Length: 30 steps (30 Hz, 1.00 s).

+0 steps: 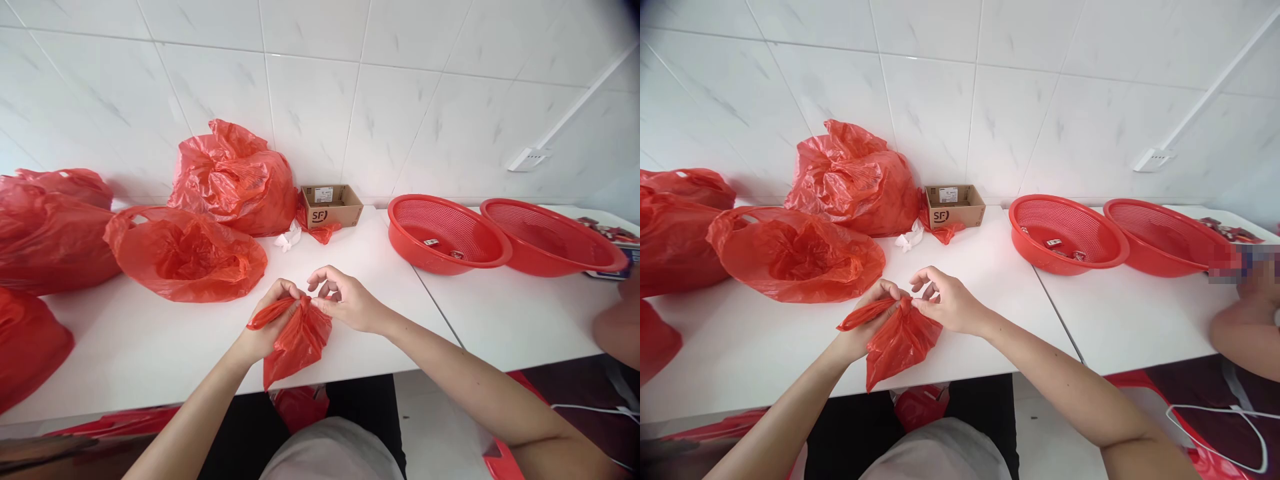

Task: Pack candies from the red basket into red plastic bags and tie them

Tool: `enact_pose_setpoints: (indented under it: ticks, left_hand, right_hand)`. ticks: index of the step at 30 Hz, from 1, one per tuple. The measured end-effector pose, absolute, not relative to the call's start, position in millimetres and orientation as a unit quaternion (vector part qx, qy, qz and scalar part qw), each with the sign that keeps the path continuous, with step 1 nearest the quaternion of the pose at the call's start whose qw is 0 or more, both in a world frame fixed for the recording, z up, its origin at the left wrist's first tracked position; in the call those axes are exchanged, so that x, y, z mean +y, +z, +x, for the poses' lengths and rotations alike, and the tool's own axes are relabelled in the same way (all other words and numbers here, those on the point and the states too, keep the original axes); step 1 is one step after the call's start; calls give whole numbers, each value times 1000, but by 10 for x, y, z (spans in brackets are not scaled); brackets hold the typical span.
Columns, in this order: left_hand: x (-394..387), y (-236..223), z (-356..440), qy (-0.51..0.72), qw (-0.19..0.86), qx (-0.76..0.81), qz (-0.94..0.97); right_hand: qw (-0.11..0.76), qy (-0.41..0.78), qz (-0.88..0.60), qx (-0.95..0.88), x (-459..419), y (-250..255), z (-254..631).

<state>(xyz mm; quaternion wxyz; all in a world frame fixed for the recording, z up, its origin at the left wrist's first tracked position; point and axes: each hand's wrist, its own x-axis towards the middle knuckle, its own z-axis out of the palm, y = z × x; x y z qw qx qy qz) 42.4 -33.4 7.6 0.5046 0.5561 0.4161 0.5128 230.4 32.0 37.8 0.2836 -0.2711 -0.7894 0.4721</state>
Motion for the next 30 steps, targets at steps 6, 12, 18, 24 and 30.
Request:
enact_pose_setpoints:
  ticks: [6, 12, 18, 24, 30]
  left_hand:
    - [-336, 100, 433, 497, 480, 434, 578]
    - [-330, 207, 416, 482, 429, 464, 607]
    - [-311, 153, 411, 501, 392, 474, 609]
    - [-330, 175, 280, 520, 285, 537, 601]
    - [-463, 361, 207, 539, 235, 573, 571]
  right_hand:
    - [308, 412, -255, -819, 309, 302, 2251]
    - [318, 79, -170, -930, 380, 330, 2245]
    - [303, 330, -242, -861, 325, 361, 2285]
    - [292, 171, -251, -907, 232, 288, 2337]
    - [295, 191, -232, -907, 49, 319, 2442]
